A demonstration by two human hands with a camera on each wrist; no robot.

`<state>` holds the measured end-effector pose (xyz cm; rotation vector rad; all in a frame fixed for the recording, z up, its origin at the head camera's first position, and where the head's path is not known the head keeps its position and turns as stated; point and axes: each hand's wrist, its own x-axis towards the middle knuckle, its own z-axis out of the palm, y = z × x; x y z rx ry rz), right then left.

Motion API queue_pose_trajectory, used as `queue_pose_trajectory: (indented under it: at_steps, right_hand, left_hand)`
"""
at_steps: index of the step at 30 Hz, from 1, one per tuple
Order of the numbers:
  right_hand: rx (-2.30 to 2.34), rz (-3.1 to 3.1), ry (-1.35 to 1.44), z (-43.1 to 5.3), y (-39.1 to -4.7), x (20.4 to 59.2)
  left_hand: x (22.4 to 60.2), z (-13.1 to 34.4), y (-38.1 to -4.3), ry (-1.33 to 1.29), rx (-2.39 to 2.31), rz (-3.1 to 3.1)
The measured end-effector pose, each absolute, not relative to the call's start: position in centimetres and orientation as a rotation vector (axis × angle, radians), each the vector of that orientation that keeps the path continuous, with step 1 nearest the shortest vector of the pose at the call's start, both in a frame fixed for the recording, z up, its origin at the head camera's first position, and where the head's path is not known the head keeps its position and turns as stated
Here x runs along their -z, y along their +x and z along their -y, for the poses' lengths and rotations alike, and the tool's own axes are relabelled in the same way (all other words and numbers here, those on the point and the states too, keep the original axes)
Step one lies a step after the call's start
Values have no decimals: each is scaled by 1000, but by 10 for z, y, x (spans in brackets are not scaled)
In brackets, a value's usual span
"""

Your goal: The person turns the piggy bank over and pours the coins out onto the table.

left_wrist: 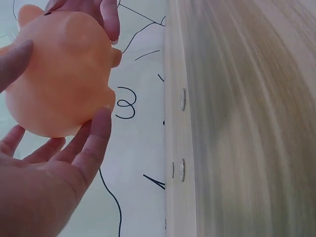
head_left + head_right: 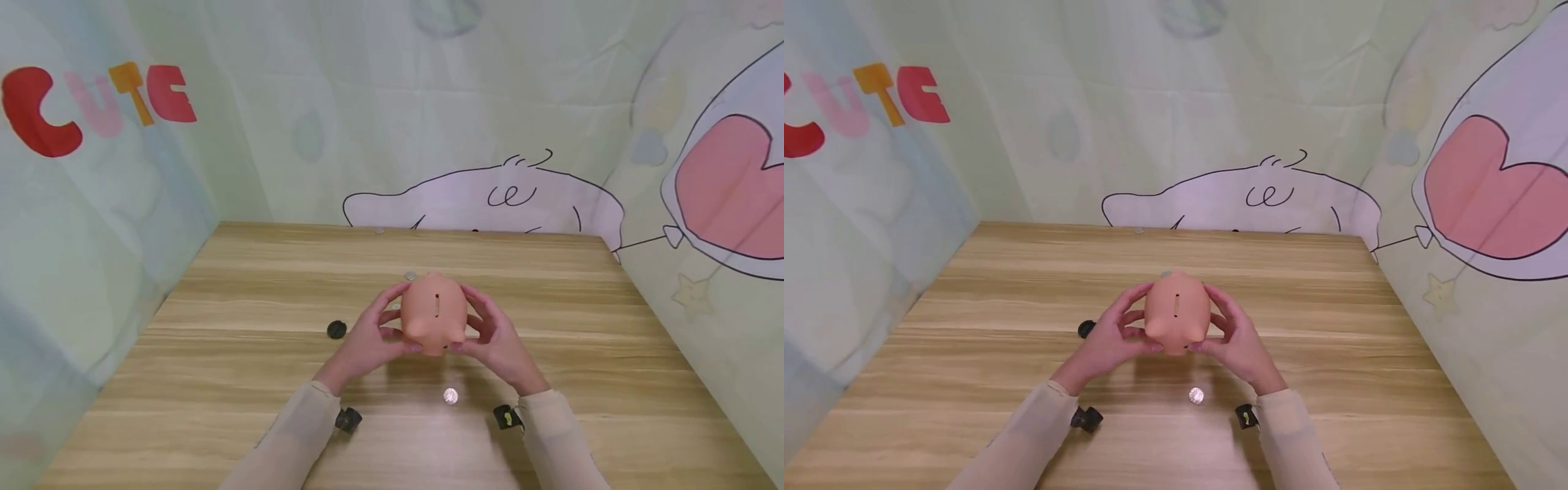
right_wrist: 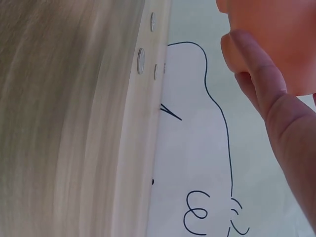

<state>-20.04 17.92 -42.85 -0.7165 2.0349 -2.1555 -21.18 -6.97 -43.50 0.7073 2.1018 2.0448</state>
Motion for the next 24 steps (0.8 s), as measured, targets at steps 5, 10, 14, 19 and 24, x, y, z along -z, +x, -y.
queue_pose_trajectory:
  at_steps: [5,10,14,19,24]
  right_hand:
    - [2166,-2049,-816,-177,-199,430]
    - [2201,-2058,-939,-173,-199,432]
    - [2202,-2089,-943,-171,-198,433]
    - [2202,-2084,-909,-171,-196,434]
    - [2177,-2086,-878,-173,-197,436]
  left_hand:
    - [436,69,-212,785,-2034,-2188]
    - [435,67,-211,867,-2063,-2193]
    - [436,66,-210,885,-2078,-2193]
    - [437,66,-210,868,-2063,-2203]
    - [437,67,-209,825,-2016,-2226]
